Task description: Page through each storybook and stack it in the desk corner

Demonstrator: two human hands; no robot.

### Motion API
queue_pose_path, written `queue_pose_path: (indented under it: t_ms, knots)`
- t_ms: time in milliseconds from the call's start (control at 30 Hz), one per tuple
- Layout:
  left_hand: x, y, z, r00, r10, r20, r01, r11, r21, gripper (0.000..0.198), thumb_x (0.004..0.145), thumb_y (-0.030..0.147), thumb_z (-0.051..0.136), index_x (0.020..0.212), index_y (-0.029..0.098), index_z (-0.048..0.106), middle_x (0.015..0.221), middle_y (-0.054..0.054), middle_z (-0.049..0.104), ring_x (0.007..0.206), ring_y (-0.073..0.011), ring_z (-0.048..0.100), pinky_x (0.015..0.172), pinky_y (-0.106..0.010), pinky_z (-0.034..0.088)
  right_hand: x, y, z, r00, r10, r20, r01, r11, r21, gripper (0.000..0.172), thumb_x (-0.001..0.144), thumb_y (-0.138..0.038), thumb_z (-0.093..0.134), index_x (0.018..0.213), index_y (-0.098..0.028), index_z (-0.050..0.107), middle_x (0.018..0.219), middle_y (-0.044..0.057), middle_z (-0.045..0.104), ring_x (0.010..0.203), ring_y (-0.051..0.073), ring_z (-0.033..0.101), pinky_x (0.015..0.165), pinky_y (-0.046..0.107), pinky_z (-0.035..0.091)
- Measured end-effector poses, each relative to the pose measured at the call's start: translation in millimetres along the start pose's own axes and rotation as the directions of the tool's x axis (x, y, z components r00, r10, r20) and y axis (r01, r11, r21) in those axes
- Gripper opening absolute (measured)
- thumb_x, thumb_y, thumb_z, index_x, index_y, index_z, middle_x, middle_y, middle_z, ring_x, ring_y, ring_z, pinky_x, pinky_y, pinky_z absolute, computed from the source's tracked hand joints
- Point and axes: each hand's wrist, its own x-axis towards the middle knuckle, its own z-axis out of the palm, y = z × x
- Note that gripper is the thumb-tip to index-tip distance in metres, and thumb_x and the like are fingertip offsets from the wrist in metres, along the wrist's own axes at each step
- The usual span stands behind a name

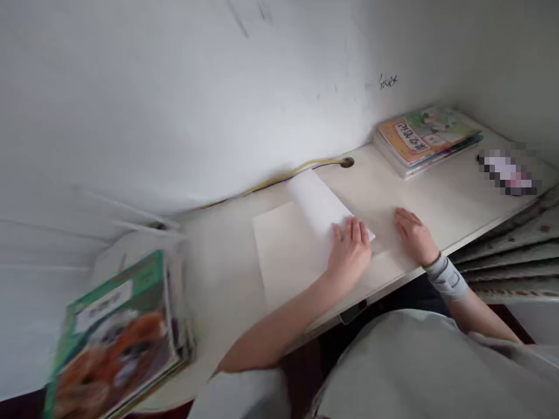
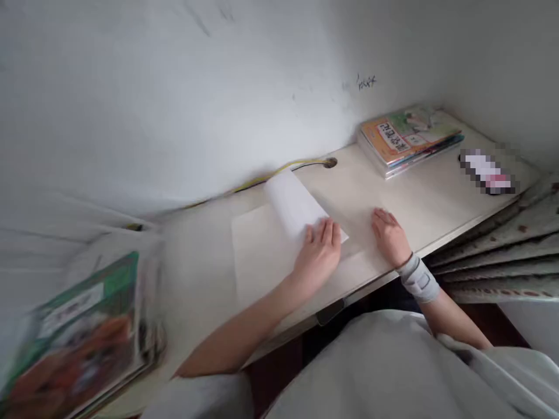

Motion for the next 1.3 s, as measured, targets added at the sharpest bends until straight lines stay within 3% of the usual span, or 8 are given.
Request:
queue_pose_path:
  t_ms: [200,433,767,967,1133,1200,1267,1300]
  knots:
    - [22,29,14.9,0.983,0.154,-0.099,-0.158,0.986,-0.042,0.040,0.090,0.008,0.032,0.123,-0.004,0.052,0.128,-0.027,0.053,0.123,-0.0305,0.049,0.103,-0.045,0.039,3,-3,-4,0.999,0.024,-0.027,-0.023,0.999,0.042,0.038,0.092,-0.022,0.034,0.114,-0.014,0.063,0.123,0.014,0.061,0.119,0.024,0.053,0.103,0.044,0.041]
    - [24,34,32.8,0.965,0.198,-0.170,-0.202,0.979,-0.004,0.040,0.089,0.011,0.035,0.120,-0.004,0.055,0.124,-0.026,0.056,0.121,-0.0325,0.050,0.103,-0.050,0.037,2,-3,-1,1.000,0.011,-0.024,-0.010,1.000,0.022,0.037,0.092,-0.022,0.034,0.115,-0.014,0.062,0.125,0.014,0.060,0.120,0.024,0.052,0.102,0.044,0.041]
    - [18,43,29.0,0.953,0.244,-0.178,-0.256,0.966,-0.045,0.040,0.090,0.009,0.031,0.120,-0.002,0.055,0.124,-0.023,0.058,0.119,-0.0280,0.053,0.104,-0.042,0.039,1,-8,-1,0.999,-0.036,0.009,0.037,0.996,-0.085,0.039,0.092,-0.021,0.032,0.116,-0.006,0.059,0.125,0.018,0.059,0.121,0.027,0.051,0.103,0.043,0.039]
    - [18,36,31.8,0.943,0.314,-0.110,-0.333,0.890,-0.312,0.041,0.091,0.020,0.039,0.123,-0.003,0.049,0.131,-0.025,0.051,0.127,-0.0282,0.044,0.107,-0.041,0.035,0,-10,-1,0.996,-0.070,0.047,0.078,0.978,-0.195,0.038,0.092,-0.020,0.033,0.119,-0.007,0.057,0.129,0.018,0.055,0.123,0.026,0.048,0.103,0.042,0.037]
    - [27,3,11.7,0.899,0.437,-0.025,-0.353,0.689,-0.634,0.032,0.094,0.028,0.037,0.105,0.012,0.062,0.118,-0.013,0.063,0.113,-0.0187,0.057,0.097,-0.030,0.044,-3,-13,2,0.995,-0.085,0.056,0.098,0.947,-0.305,0.037,0.092,-0.018,0.036,0.121,-0.007,0.056,0.132,0.018,0.053,0.125,0.027,0.046,0.104,0.042,0.035]
    - [40,-22,5.6,0.935,0.355,-0.012,-0.281,0.717,-0.638,0.031,0.095,0.027,0.035,0.106,0.016,0.062,0.117,-0.009,0.064,0.112,-0.0169,0.057,0.098,-0.030,0.042,-3,-15,3,0.996,-0.075,0.054,0.089,0.942,-0.323,0.037,0.093,-0.019,0.035,0.121,-0.007,0.056,0.132,0.017,0.053,0.124,0.027,0.047,0.104,0.041,0.035]
    - [61,-50,6.3,0.997,0.075,-0.024,-0.076,0.849,-0.523,0.032,0.093,0.026,0.037,0.118,0.015,0.055,0.128,-0.012,0.057,0.121,-0.0206,0.050,0.103,-0.037,0.035,-2,-15,3,0.996,-0.068,0.049,0.080,0.943,-0.324,0.037,0.093,-0.020,0.035,0.121,-0.008,0.057,0.131,0.016,0.054,0.124,0.026,0.047,0.104,0.041,0.036]
    - [74,-65,9.3,0.996,-0.085,-0.030,0.062,0.891,-0.450,0.035,0.093,0.024,0.038,0.123,0.014,0.051,0.132,-0.014,0.053,0.125,-0.0230,0.045,0.105,-0.041,0.032,-2,-15,3,0.997,-0.066,0.046,0.077,0.944,-0.321,0.037,0.094,-0.021,0.035,0.121,-0.009,0.057,0.131,0.016,0.054,0.124,0.025,0.047,0.104,0.040,0.035]
